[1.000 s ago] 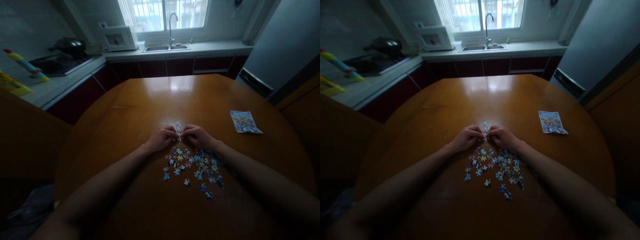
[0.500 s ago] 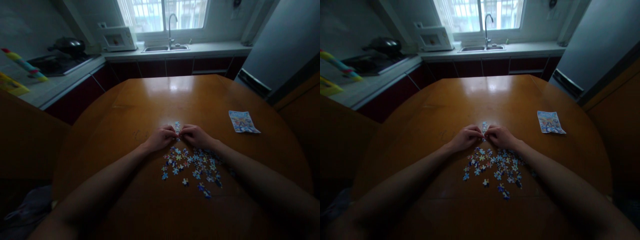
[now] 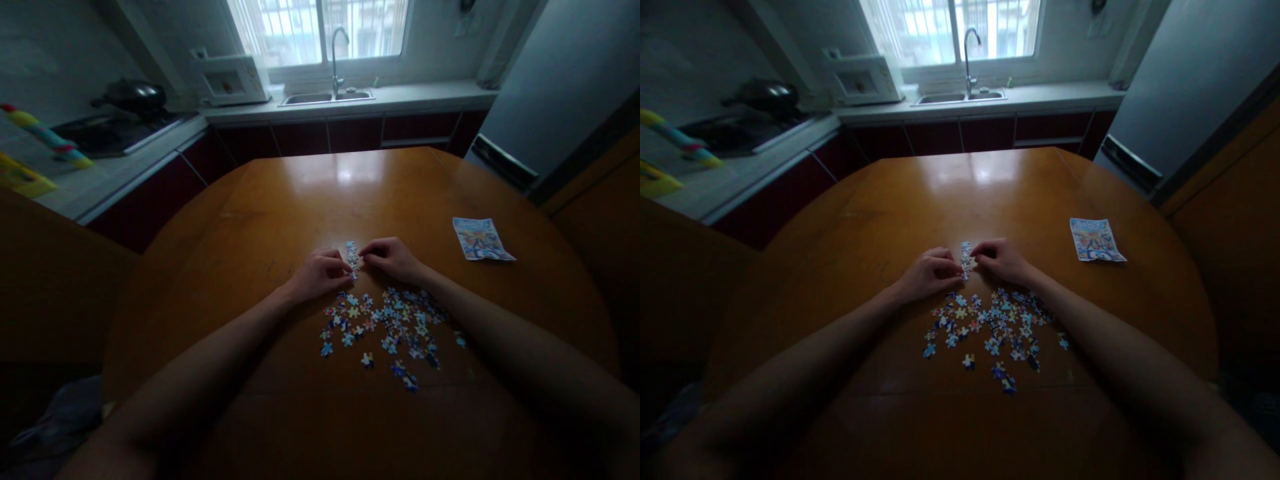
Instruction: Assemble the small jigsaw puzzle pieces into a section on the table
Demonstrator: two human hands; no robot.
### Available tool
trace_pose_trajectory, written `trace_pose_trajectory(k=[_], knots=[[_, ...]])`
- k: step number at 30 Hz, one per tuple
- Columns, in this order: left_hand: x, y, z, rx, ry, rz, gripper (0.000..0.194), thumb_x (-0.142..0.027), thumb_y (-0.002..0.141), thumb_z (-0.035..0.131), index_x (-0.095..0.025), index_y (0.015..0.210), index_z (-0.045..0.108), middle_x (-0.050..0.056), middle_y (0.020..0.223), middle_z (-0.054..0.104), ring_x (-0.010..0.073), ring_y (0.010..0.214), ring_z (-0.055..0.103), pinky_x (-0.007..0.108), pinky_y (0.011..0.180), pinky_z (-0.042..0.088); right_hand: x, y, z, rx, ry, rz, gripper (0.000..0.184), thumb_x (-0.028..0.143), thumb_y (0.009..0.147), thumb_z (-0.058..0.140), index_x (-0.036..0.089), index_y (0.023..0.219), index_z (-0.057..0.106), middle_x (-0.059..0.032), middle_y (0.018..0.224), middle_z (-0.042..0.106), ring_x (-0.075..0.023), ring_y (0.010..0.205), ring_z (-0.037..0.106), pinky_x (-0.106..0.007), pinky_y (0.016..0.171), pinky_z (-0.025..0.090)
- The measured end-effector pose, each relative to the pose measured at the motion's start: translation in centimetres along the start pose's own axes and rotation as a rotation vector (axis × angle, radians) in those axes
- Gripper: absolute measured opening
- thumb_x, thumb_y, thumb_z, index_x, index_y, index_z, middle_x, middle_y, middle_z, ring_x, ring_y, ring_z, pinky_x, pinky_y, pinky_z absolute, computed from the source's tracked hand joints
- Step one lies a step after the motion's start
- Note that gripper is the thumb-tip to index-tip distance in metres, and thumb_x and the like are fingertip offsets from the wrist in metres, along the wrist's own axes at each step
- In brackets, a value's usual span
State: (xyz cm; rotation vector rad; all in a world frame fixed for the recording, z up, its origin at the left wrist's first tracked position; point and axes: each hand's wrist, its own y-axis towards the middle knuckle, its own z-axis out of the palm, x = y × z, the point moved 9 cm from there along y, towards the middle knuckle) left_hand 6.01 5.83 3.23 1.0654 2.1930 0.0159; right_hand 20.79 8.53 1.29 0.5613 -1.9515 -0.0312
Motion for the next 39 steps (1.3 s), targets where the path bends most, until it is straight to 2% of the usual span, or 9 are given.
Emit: trace_pose_trajectory(k=[6, 10, 13, 16, 34, 39], knots=[[-0.1, -0.1, 0.3, 0.044, -0.006, 0.023, 0.019, -0.037, 0.084, 0.076, -0.022, 0.094, 0.076, 0.003, 0.083, 0.064, 0.0147, 0.076, 0.057, 0.028, 0.07, 0.044, 1.3, -0.5, 1.0, 0.066, -0.066, -0.064, 0.013, 0.018, 0.083, 0.063, 0.017, 0.09, 0.074, -0.0041, 0.083, 0.073, -0.0148, 0.074, 0.063, -0.029, 0.07, 0.049], [0.5, -0.1, -0.3, -0.023, 0.013, -0.061, 0.024, -0.036, 0.08, 0.078, -0.015, 0.078, 0.066, 0.0, 0.073, 0.057, 0.0114, 0.065, 0.049, 0.024, 0.059, 0.037, 2.9, -1.2, 2.1, 0.17, -0.157, -0.17, 0.003, 0.018, 0.082, 0.064, 0.016, 0.08, 0.065, -0.0002, 0.074, 0.059, -0.0114, 0.066, 0.051, -0.025, 0.061, 0.041], [0.5, -0.1, 0.0, 0.001, 0.017, -0.048, 0.028, -0.035, 0.08, 0.076, -0.015, 0.067, 0.059, -0.002, 0.068, 0.055, 0.0106, 0.062, 0.047, 0.023, 0.057, 0.034, 3.5, -1.5, 2.6, 0.228, -0.2, -0.213, 0.011, 0.019, 0.082, 0.065, 0.018, 0.074, 0.058, 0.0007, 0.074, 0.054, -0.0111, 0.065, 0.046, -0.025, 0.06, 0.037], [0.6, -0.1, 0.3, 0.026, -0.009, -0.037, 0.027, -0.033, 0.082, 0.073, -0.016, 0.065, 0.06, -0.001, 0.068, 0.057, 0.0107, 0.063, 0.049, 0.024, 0.058, 0.035, 3.6, -1.5, 2.8, 0.249, -0.219, -0.229, 0.014, 0.02, 0.081, 0.067, 0.018, 0.072, 0.055, 0.001, 0.073, 0.053, -0.0115, 0.066, 0.045, -0.025, 0.06, 0.035], [1.1, 0.1, 0.4, -0.005, 0.022, -0.074, 0.022, -0.031, 0.084, 0.07, -0.016, 0.069, 0.065, 0.0, 0.069, 0.06, 0.011, 0.063, 0.051, 0.024, 0.057, 0.037, 3.3, -1.1, 2.9, 0.179, -0.258, -0.206, 0.017, 0.018, 0.084, 0.064, 0.019, 0.07, 0.054, 0.0006, 0.072, 0.053, -0.0119, 0.066, 0.046, -0.027, 0.061, 0.036], [1.2, 0.1, 0.3, -0.017, 0.008, -0.095, 0.024, -0.032, 0.087, 0.067, -0.016, 0.069, 0.066, 0.0, 0.068, 0.059, 0.0107, 0.062, 0.051, 0.024, 0.058, 0.036, 3.3, -1.0, 2.6, 0.152, -0.245, -0.2, 0.018, 0.022, 0.085, 0.064, 0.018, 0.069, 0.056, 0.0001, 0.071, 0.054, -0.012, 0.065, 0.047, -0.027, 0.06, 0.036]])
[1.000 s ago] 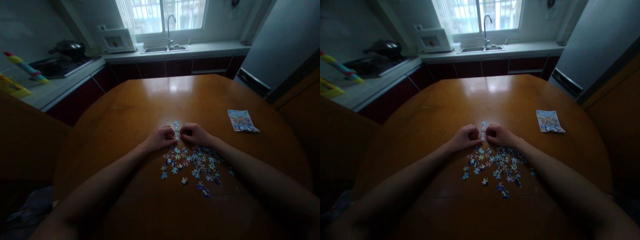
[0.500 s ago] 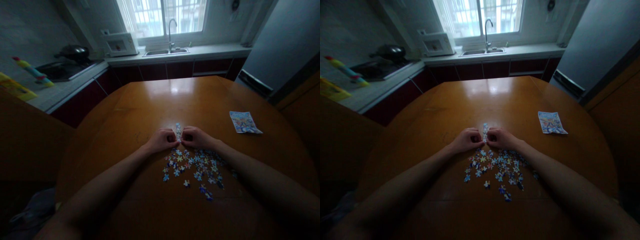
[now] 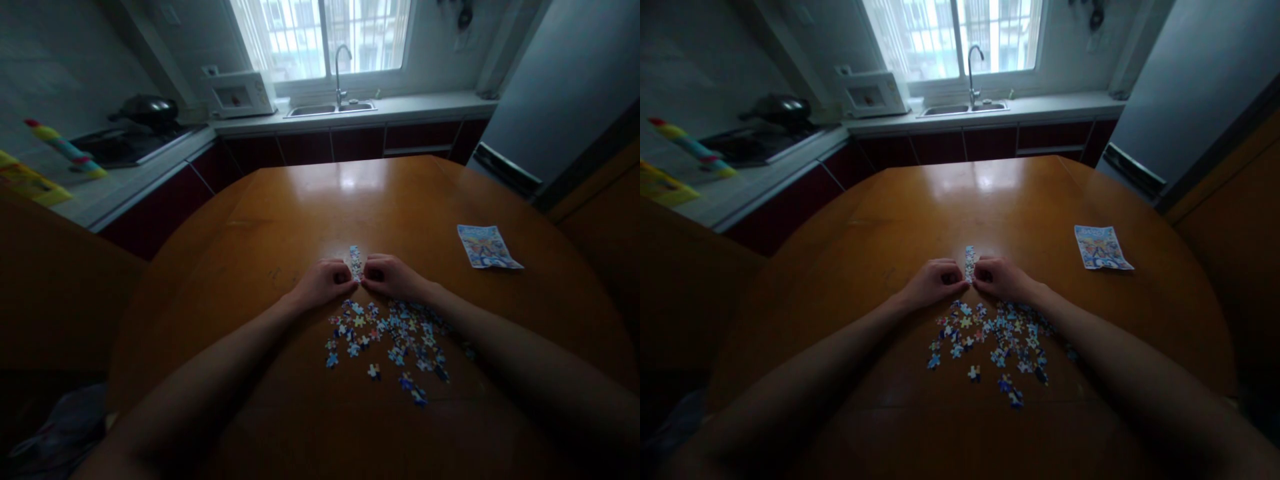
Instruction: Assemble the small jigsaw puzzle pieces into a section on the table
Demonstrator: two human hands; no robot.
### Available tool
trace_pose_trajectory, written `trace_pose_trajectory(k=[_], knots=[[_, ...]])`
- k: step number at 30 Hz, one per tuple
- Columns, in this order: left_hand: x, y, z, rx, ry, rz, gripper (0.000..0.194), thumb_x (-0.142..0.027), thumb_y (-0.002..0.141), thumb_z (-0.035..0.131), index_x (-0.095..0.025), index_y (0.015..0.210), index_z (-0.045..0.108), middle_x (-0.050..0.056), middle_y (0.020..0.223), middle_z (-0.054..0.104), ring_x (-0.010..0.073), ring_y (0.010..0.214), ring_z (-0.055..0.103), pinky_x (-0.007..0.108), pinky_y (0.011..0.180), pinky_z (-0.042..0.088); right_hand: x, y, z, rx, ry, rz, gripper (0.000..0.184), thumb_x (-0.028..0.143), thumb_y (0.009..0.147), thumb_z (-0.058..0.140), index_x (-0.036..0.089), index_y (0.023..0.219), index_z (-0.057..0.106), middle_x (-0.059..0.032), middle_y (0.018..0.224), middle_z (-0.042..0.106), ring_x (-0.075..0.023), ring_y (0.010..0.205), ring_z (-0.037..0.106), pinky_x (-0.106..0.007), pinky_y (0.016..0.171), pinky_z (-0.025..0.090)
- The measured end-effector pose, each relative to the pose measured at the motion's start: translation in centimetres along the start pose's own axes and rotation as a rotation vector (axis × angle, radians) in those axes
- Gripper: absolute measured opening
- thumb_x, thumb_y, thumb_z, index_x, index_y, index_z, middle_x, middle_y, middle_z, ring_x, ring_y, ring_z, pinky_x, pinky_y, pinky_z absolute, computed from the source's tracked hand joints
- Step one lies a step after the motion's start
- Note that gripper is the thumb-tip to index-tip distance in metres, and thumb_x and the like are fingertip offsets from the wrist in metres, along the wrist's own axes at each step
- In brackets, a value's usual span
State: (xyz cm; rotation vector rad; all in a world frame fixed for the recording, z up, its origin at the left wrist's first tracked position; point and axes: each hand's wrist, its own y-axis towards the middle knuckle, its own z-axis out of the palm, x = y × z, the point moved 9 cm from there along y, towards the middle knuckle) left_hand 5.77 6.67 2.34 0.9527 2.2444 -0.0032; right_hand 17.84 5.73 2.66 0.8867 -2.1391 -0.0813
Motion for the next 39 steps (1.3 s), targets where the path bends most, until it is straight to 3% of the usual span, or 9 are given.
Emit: trace_pose_trajectory(k=[7, 12, 23, 39], knots=[[0.3, 0.1, -1.2, -0.104, 0.02, -0.04, 0.028, -0.025, 0.094, 0.053, -0.015, 0.072, 0.066, -0.001, 0.064, 0.056, 0.0105, 0.06, 0.048, 0.024, 0.058, 0.034, -4.0, -0.4, -3.0, -0.32, 0.077, 0.264, 0.023, 0.031, 0.089, 0.058, 0.017, 0.072, 0.064, -0.0026, 0.067, 0.064, -0.015, 0.064, 0.055, -0.029, 0.06, 0.038], [0.4, 0.0, -0.8, -0.08, -0.014, -0.034, 0.018, -0.024, 0.089, 0.058, -0.015, 0.079, 0.071, 0.001, 0.07, 0.063, 0.0114, 0.063, 0.052, 0.024, 0.059, 0.038, -4.9, -0.3, -3.0, -0.315, 0.146, 0.316, 0.026, 0.035, 0.087, 0.059, 0.017, 0.069, 0.065, -0.0023, 0.064, 0.062, -0.0152, 0.061, 0.054, -0.029, 0.057, 0.038], [0.5, 0.0, -0.6, -0.059, -0.026, -0.069, 0.016, -0.022, 0.087, 0.061, -0.014, 0.076, 0.07, 0.0, 0.068, 0.061, 0.0095, 0.061, 0.049, 0.022, 0.059, 0.037, -6.5, -0.4, -3.4, -0.352, 0.33, 0.397, 0.025, 0.039, 0.081, 0.063, 0.017, 0.069, 0.067, -0.0035, 0.064, 0.065, -0.0143, 0.059, 0.055, -0.028, 0.055, 0.04], [0.6, 0.1, -0.3, -0.017, -0.081, -0.056, 0.01, -0.022, 0.083, 0.068, -0.015, 0.077, 0.071, 0.001, 0.071, 0.063, 0.0094, 0.063, 0.053, 0.021, 0.059, 0.04, -6.3, -0.3, -3.3, -0.337, 0.311, 0.391, 0.024, 0.037, 0.082, 0.062, 0.017, 0.071, 0.068, -0.0029, 0.064, 0.066, -0.0144, 0.059, 0.055, -0.028, 0.056, 0.039]])
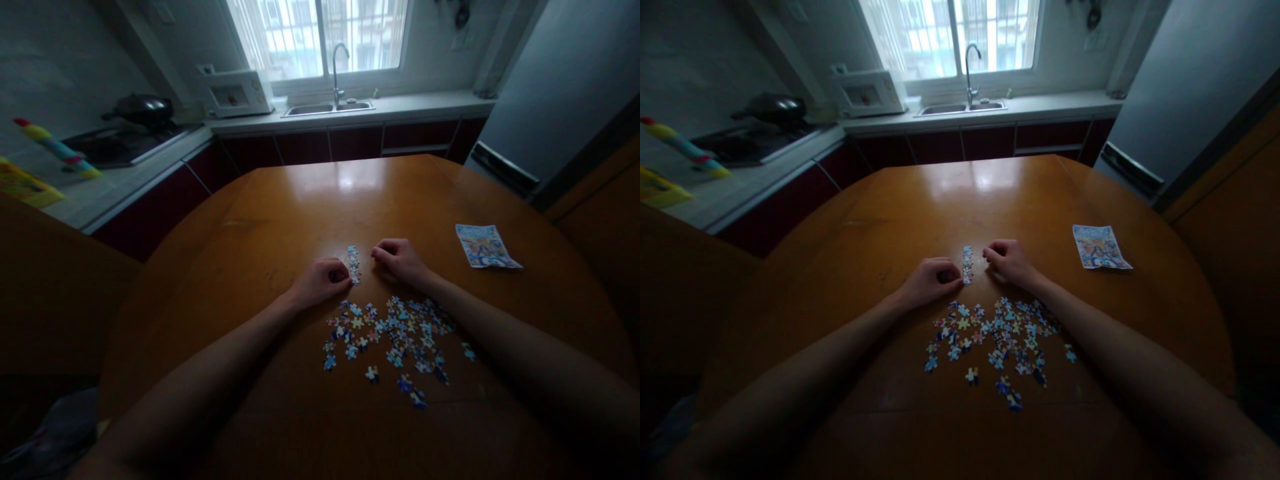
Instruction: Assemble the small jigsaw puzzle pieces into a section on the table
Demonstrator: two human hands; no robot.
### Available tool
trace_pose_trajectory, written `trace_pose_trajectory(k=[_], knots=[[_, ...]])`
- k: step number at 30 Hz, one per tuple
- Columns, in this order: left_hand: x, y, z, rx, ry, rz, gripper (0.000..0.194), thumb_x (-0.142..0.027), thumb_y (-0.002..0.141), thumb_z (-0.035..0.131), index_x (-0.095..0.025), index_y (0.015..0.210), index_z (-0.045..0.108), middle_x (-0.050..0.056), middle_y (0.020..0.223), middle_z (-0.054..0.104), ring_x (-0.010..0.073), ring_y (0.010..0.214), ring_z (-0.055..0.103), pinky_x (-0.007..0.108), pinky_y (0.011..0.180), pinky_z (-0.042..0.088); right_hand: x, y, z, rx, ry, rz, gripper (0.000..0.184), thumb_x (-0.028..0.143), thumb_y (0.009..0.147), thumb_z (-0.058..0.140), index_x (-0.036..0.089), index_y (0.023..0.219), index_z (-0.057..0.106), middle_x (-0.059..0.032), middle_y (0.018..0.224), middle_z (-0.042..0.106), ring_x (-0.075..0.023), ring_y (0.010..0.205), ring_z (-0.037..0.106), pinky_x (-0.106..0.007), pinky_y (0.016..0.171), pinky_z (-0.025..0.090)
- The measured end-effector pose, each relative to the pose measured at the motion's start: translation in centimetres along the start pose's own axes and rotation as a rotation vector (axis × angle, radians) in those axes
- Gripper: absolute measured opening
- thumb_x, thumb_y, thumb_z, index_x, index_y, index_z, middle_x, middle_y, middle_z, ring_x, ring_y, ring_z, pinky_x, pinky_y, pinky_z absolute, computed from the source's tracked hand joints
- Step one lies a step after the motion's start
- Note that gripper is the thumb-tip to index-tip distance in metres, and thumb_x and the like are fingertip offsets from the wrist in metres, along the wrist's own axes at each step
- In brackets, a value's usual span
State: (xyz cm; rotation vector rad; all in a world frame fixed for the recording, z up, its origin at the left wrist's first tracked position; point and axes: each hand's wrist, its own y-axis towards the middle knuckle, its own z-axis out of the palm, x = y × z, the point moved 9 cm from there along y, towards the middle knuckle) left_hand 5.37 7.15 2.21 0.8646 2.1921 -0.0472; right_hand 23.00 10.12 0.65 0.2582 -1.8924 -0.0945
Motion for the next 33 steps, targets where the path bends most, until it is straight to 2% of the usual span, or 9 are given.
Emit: trace_pose_trajectory(k=[3, 6, 11, 14, 20, 33], knots=[[-0.1, -0.1, 0.0, 0.001, -0.004, 0.002, 0.01, -0.023, 0.083, 0.069, -0.015, 0.077, 0.071, 0.0, 0.071, 0.062, 0.0094, 0.063, 0.052, 0.021, 0.058, 0.039, 0.1, -0.1, 0.2, 0.016, -0.019, -0.017, 0.023, 0.035, 0.083, 0.062, 0.017, 0.071, 0.068, -0.0032, 0.065, 0.066, -0.0147, 0.06, 0.055, -0.028, 0.057, 0.039], [0.1, -0.1, 0.1, 0.008, -0.016, -0.006, 0.011, -0.025, 0.081, 0.072, -0.015, 0.076, 0.071, 0.0, 0.071, 0.061, 0.0091, 0.062, 0.051, 0.021, 0.057, 0.038, 1.0, -0.6, 0.8, 0.063, -0.1, -0.095, 0.019, 0.03, 0.085, 0.061, 0.017, 0.073, 0.068, -0.0032, 0.069, 0.067, -0.0147, 0.064, 0.057, -0.028, 0.061, 0.041], [0.2, -0.1, 0.1, 0.012, -0.003, 0.005, 0.013, -0.027, 0.081, 0.074, -0.015, 0.077, 0.071, 0.0, 0.071, 0.06, 0.0098, 0.063, 0.051, 0.022, 0.057, 0.038, 3.0, -2.2, 3.2, 0.258, -0.257, -0.26, 0.012, 0.027, 0.084, 0.067, 0.017, 0.077, 0.068, -0.0012, 0.07, 0.063, -0.0132, 0.065, 0.053, -0.027, 0.06, 0.039], [0.1, 0.0, 0.1, 0.014, -0.001, 0.005, 0.013, -0.027, 0.081, 0.072, -0.015, 0.076, 0.07, 0.0, 0.071, 0.06, 0.0097, 0.063, 0.051, 0.022, 0.058, 0.038, 3.9, -2.8, 4.0, 0.317, -0.333, -0.358, 0.012, 0.026, 0.084, 0.07, 0.018, 0.075, 0.067, -0.0021, 0.074, 0.062, -0.0134, 0.068, 0.054, -0.027, 0.063, 0.039], [-0.2, 0.0, 0.0, 0.013, 0.012, 0.019, 0.013, -0.026, 0.082, 0.071, -0.015, 0.075, 0.07, 0.0, 0.07, 0.059, 0.0101, 0.063, 0.051, 0.023, 0.059, 0.038, 4.0, -2.9, 4.2, 0.319, -0.386, -0.42, 0.012, 0.024, 0.081, 0.072, 0.019, 0.073, 0.065, -0.0013, 0.074, 0.062, -0.0142, 0.071, 0.053, -0.029, 0.067, 0.038], [0.3, -0.1, 0.2, 0.011, 0.02, -0.013, 0.011, -0.024, 0.083, 0.069, -0.016, 0.075, 0.069, 0.0, 0.071, 0.061, 0.0104, 0.064, 0.051, 0.024, 0.059, 0.038, 3.6, -2.6, 4.5, 0.285, -0.454, -0.364, 0.013, 0.023, 0.083, 0.069, 0.021, 0.071, 0.064, -0.0024, 0.074, 0.063, -0.0169, 0.073, 0.053, -0.031, 0.069, 0.038]])
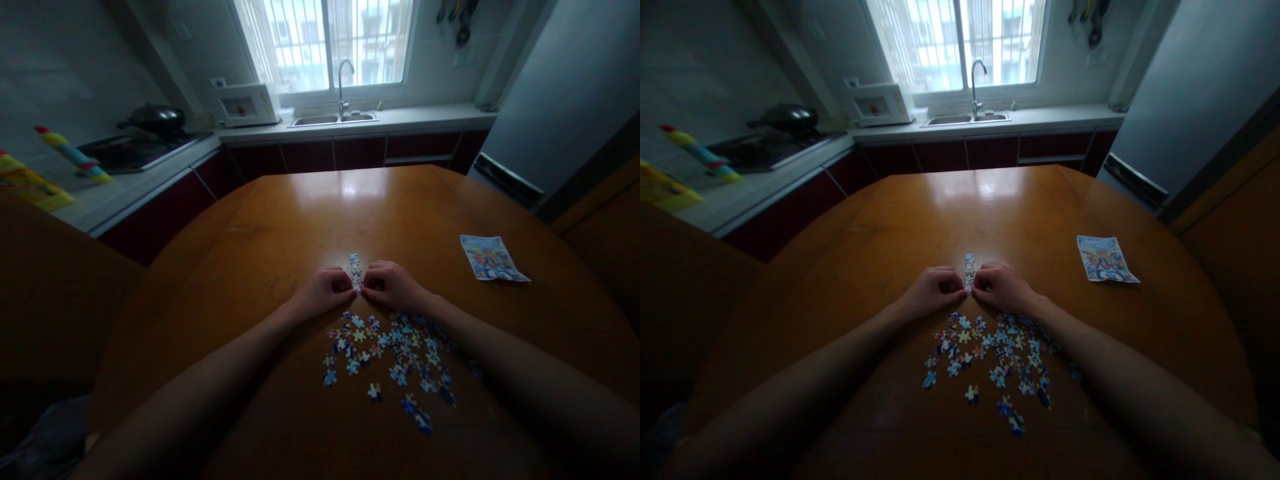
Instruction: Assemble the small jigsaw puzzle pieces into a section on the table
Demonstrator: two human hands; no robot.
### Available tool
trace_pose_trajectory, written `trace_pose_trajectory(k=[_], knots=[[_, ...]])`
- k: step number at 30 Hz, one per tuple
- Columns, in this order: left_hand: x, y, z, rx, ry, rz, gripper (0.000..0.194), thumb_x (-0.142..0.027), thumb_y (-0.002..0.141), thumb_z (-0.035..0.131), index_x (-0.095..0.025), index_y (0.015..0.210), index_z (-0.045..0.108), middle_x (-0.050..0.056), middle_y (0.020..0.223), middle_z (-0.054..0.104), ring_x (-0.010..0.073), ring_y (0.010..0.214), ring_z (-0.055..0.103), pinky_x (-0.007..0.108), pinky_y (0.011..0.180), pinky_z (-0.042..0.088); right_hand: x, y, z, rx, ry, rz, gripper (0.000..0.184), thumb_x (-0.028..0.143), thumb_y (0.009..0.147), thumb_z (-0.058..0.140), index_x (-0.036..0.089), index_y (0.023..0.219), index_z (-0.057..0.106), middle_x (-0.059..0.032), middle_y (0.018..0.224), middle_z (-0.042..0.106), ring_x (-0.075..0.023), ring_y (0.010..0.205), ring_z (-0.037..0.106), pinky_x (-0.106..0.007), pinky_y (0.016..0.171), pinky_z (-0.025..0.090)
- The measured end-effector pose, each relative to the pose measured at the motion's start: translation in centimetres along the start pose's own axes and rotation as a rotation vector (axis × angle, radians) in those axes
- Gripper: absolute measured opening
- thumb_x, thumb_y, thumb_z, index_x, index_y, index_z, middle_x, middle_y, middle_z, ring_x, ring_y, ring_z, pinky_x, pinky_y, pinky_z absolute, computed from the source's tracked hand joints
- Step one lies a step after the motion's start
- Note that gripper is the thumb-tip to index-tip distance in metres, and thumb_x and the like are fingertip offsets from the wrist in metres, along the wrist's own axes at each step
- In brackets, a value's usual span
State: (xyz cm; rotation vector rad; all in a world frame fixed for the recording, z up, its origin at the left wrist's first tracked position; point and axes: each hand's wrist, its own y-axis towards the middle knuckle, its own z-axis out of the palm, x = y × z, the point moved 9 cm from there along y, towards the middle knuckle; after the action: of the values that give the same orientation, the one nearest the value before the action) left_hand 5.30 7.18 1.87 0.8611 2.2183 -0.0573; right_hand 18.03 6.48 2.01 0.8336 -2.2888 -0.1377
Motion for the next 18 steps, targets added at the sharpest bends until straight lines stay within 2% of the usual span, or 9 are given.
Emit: trace_pose_trajectory(k=[10, 14, 18], knots=[[-0.2, -0.1, 0.0, 0.005, 0.006, 0.009, 0.013, -0.026, 0.086, 0.068, -0.016, 0.076, 0.069, 0.001, 0.072, 0.061, 0.0111, 0.066, 0.053, 0.025, 0.06, 0.039, -1.1, 0.1, -0.1, -0.001, 0.151, 0.071, 0.018, 0.026, 0.089, 0.063, 0.019, 0.074, 0.069, -0.0021, 0.074, 0.063, -0.0152, 0.072, 0.055, -0.029, 0.068, 0.04], [-0.2, -0.2, 0.0, 0.01, -0.007, 0.007, 0.012, -0.025, 0.085, 0.068, -0.017, 0.077, 0.069, 0.001, 0.073, 0.062, 0.0112, 0.067, 0.054, 0.024, 0.061, 0.04, -1.4, 0.1, -0.3, -0.007, 0.199, 0.109, 0.017, 0.026, 0.09, 0.063, 0.018, 0.077, 0.071, -0.0017, 0.073, 0.065, -0.0146, 0.07, 0.055, -0.028, 0.066, 0.04], [-0.3, -0.1, -0.1, 0.009, -0.001, 0.01, 0.01, -0.025, 0.084, 0.07, -0.016, 0.078, 0.07, 0.001, 0.074, 0.063, 0.0116, 0.067, 0.054, 0.024, 0.061, 0.04, -1.0, 0.1, -0.3, 0.0, 0.201, 0.086, 0.011, 0.025, 0.086, 0.067, 0.019, 0.078, 0.072, -0.0018, 0.074, 0.065, -0.0145, 0.07, 0.056, -0.027, 0.065, 0.041]])
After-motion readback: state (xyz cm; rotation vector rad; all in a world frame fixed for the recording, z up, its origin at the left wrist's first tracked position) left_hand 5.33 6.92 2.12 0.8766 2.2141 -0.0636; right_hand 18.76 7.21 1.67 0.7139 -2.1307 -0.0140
